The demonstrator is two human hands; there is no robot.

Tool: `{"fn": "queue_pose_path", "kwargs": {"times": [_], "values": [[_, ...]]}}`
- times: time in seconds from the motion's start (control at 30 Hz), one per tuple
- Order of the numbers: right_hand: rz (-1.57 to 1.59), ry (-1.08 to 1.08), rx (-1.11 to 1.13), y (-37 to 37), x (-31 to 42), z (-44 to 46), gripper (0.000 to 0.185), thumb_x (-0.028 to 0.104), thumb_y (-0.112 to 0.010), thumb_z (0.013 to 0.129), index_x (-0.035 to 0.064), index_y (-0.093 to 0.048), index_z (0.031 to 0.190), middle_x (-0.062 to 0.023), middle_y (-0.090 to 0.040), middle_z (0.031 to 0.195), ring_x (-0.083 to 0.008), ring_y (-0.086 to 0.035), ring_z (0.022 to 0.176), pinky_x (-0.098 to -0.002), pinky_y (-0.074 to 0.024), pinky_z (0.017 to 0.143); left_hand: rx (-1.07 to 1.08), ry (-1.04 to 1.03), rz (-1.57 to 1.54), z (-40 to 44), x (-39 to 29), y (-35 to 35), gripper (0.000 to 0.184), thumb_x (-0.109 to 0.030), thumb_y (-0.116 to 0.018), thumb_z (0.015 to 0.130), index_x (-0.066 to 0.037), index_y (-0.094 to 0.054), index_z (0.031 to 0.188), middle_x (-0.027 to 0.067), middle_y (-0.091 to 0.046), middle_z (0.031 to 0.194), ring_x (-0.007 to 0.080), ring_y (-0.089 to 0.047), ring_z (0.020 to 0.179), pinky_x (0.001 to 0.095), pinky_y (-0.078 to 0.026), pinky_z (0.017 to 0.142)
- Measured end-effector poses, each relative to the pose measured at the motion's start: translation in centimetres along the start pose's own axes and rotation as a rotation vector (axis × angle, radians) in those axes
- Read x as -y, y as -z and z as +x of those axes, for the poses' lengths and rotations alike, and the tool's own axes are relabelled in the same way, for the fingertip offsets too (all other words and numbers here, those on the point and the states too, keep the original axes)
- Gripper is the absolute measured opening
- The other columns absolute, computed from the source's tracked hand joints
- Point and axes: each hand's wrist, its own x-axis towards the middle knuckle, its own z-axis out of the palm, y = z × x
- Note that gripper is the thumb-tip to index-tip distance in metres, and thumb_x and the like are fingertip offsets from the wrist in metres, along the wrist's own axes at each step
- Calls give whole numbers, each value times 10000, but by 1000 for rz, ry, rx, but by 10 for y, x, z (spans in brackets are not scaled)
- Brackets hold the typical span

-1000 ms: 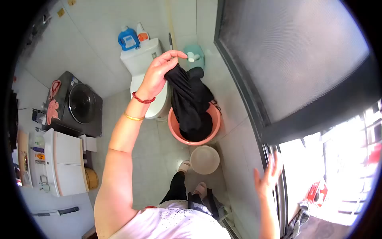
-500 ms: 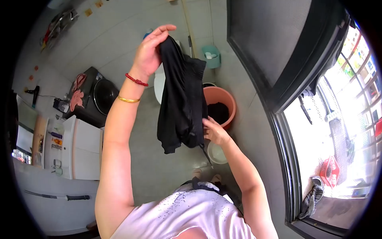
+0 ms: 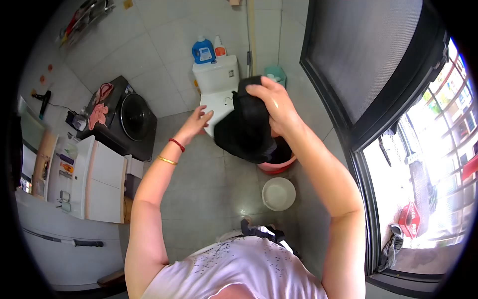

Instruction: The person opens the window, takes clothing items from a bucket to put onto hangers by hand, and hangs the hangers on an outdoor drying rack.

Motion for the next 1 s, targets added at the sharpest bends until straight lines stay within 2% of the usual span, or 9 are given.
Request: {"fn": "queue_pose_path", "kwargs": {"times": [0.1,0.3,0.5,0.6,0.67,0.77,0.83,0.87,1.0], "values": [[-81,64,-19,-27,6,18,92,57,-549,804,0,-527,874,-52,-569,787,-123,-556,647,-244,-462,549,120,95,-115,-26,-15,-25,831,-549,-547,804,-37,-213,1367,191,-502,1123,229,-598,822,335,-515,635],[-124,129,-62,-46,17,17,93,90,-571,807,19,-530,851,-46,-565,742,-117,-566,590,-222,-467,487,559,325,-567,-47,3,-94,432,-410,-459,901,-75,-444,1174,116,-544,1075,254,-638,800,391,-547,711],[-195,162,-87,-28,51,-18,103,120,-582,815,29,-552,852,-25,-574,744,-80,-567,655,-220,-481,561,548,531,-919,-22,36,-126,416,-191,-568,856,-27,-407,1203,113,-569,1050,264,-621,807,409,-519,776],[-405,100,-156,8,51,-31,163,177,-600,788,23,-570,829,-44,-589,728,-157,-592,655,-280,-494,613,390,297,-546,-24,11,-109,127,-80,-527,815,-30,-568,924,66,-592,840,193,-607,767,335,-519,622],[-1169,60,-358,41,43,-38,213,211,-604,758,17,-592,846,-90,-603,805,-244,-605,716,-340,-493,670,169,76,-479,1,9,-93,107,-102,-511,797,-25,-585,801,50,-559,683,150,-543,599,303,-415,507],[-1828,163,-586,128,5,-45,290,242,-598,707,36,-629,908,-165,-578,1016,-374,-581,875,-436,-467,770,-246,-274,59,16,-39,-29,208,-88,-462,794,-66,-660,855,158,-607,772,231,-593,733,360,-445,622],[-1821,-107,-707,160,-2,-49,293,200,-578,717,48,-627,962,-179,-535,1118,-350,-568,958,-434,-460,791,-609,-673,384,17,-72,9,213,-89,-447,817,-73,-654,863,178,-595,830,317,-577,784,383,-451,683],[-1808,-115,-756,168,-3,-47,285,166,-561,720,90,-623,988,-182,-575,1038,-346,-574,949,-424,-457,815,-592,-679,382,15,-87,20,208,-93,-448,825,-65,-647,876,173,-585,842,330,-565,794,390,-449,701],[-1555,290,-678,139,17,-36,290,101,-501,751,167,-631,1001,-171,-629,932,-346,-582,934,-407,-455,844,-675,-831,397,-12,-132,48,191,-86,-461,823,-60,-629,910,169,-557,859,343,-548,806,397,-448,726]]}}
